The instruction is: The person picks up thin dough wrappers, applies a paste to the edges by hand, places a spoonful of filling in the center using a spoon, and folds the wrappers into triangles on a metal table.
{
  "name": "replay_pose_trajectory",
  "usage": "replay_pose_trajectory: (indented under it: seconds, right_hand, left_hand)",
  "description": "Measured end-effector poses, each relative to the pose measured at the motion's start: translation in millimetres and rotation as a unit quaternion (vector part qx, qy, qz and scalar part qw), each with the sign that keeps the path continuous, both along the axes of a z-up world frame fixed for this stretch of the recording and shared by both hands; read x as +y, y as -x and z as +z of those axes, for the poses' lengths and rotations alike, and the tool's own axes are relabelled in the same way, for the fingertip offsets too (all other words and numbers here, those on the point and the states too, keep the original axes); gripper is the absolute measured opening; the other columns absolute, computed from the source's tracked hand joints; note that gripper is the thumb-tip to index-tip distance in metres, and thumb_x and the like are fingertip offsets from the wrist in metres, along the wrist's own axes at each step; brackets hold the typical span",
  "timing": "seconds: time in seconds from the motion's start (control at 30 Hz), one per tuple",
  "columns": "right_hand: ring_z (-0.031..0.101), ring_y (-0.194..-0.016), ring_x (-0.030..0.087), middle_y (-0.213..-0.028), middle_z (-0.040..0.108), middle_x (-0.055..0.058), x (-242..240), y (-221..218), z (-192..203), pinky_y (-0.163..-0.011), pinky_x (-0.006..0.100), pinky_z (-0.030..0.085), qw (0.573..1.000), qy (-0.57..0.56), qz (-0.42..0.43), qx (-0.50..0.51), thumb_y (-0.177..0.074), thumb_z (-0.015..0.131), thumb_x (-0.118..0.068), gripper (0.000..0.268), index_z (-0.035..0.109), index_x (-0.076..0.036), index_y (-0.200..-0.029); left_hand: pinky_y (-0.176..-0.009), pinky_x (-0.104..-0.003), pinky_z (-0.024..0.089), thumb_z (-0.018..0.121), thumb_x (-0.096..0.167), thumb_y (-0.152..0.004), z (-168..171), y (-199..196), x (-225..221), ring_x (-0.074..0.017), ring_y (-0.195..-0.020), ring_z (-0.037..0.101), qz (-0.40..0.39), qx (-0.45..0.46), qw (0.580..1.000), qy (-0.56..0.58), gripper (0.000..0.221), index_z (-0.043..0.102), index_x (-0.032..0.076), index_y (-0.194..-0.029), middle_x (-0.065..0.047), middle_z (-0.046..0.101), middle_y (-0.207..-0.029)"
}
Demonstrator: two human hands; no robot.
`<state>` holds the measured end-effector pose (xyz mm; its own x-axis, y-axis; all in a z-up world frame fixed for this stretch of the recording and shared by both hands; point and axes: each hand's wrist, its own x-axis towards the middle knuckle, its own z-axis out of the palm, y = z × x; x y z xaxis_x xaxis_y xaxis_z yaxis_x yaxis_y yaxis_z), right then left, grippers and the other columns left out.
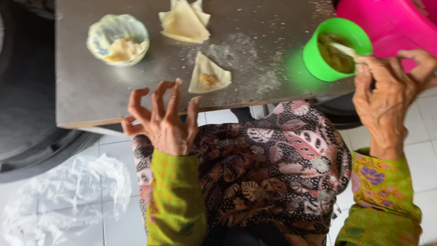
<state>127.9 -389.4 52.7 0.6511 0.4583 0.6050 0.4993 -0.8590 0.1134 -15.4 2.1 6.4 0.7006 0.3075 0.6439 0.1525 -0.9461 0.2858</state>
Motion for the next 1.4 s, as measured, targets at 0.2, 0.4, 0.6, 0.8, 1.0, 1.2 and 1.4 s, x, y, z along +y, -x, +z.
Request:
replay_pose_trajectory:
  seconds: [0.2, 0.4, 0.6, 0.8, 1.0, 1.2, 1.4]
  right_hand:
    - [0.058, -0.121, 0.035, -0.132, 0.062, 0.02, 0, 4, 5, -0.108, 0.047, 0.046, 0.994, -0.086, 0.036, 0.05, -0.109, 0.061, -0.012, 0.03, 0.059, -0.002, -0.136]
    - [0.054, -0.124, 0.031, -0.125, 0.062, 0.015, 49, 26, 28, -0.11, 0.042, 0.044, 0.98, -0.16, 0.104, 0.051, -0.107, 0.059, -0.011, 0.024, 0.062, -0.004, -0.129]
    - [0.041, -0.123, 0.023, -0.107, 0.071, -0.004, 142, 12, 1, -0.108, 0.043, 0.031, 0.965, -0.06, 0.228, 0.113, -0.107, 0.072, -0.024, 0.026, 0.077, -0.014, -0.13]
    - [0.035, -0.126, 0.03, -0.125, 0.064, 0.001, 181, 0, -21, -0.099, 0.051, 0.026, 0.959, -0.003, 0.231, 0.162, -0.092, 0.082, -0.029, 0.038, 0.075, -0.014, -0.126]
    - [0.04, -0.126, 0.028, -0.121, 0.067, -0.004, 190, -3, -27, -0.101, 0.049, 0.027, 0.944, -0.077, 0.241, 0.214, -0.09, 0.084, -0.028, 0.028, 0.075, -0.018, -0.114]
    - [0.047, -0.123, 0.024, -0.105, 0.068, -0.005, 194, -4, -27, -0.112, 0.04, 0.032, 0.918, -0.128, 0.27, 0.259, -0.096, 0.081, -0.025, 0.021, 0.075, -0.018, -0.116]
    - [0.048, -0.126, 0.022, -0.108, 0.072, -0.008, 202, -4, -24, -0.116, 0.04, 0.032, 0.893, -0.131, 0.319, 0.288, -0.09, 0.072, -0.008, 0.032, 0.074, -0.015, -0.121]
  left_hand:
    - [-0.102, -0.06, 0.021, 0.077, 0.034, -0.094, -2, -6, -5, -0.0354, -0.141, 0.034, -0.021, 0.009, 1.0, -0.001, 0.033, 0.074, 0.014, -0.121, 0.001, 0.057, -0.145]
    - [-0.106, -0.06, 0.024, 0.081, 0.023, -0.091, -1, -7, -5, -0.0357, -0.141, 0.035, -0.047, -0.016, 0.998, 0.031, 0.031, 0.073, 0.014, -0.119, 0.0, 0.058, -0.144]
    - [-0.1, -0.061, 0.025, 0.081, 0.026, -0.089, 6, -10, -12, -0.0357, -0.136, 0.038, -0.048, -0.015, 0.996, 0.075, 0.03, 0.074, 0.016, -0.116, 0.003, 0.063, -0.133]
    - [-0.102, -0.06, 0.026, 0.079, 0.027, -0.093, 7, -12, -12, -0.0347, -0.137, 0.037, -0.05, -0.03, 0.994, 0.096, 0.029, 0.072, 0.019, -0.12, 0.003, 0.064, -0.131]
    - [-0.098, -0.059, 0.024, 0.079, 0.029, -0.093, 6, -12, -12, -0.0303, -0.134, 0.04, -0.041, -0.018, 0.994, 0.096, 0.028, 0.073, 0.023, -0.119, 0.006, 0.069, -0.123]
    - [-0.097, -0.057, 0.022, 0.076, 0.028, -0.097, 7, -16, -15, -0.0236, -0.132, 0.043, -0.023, -0.005, 0.996, 0.087, 0.026, 0.071, 0.024, -0.122, 0.01, 0.071, -0.117]
    - [-0.098, -0.056, 0.022, 0.074, 0.025, -0.096, 6, -20, -16, -0.0213, -0.131, 0.044, -0.023, 0.001, 0.995, 0.093, 0.026, 0.069, 0.024, -0.122, 0.011, 0.071, -0.11]
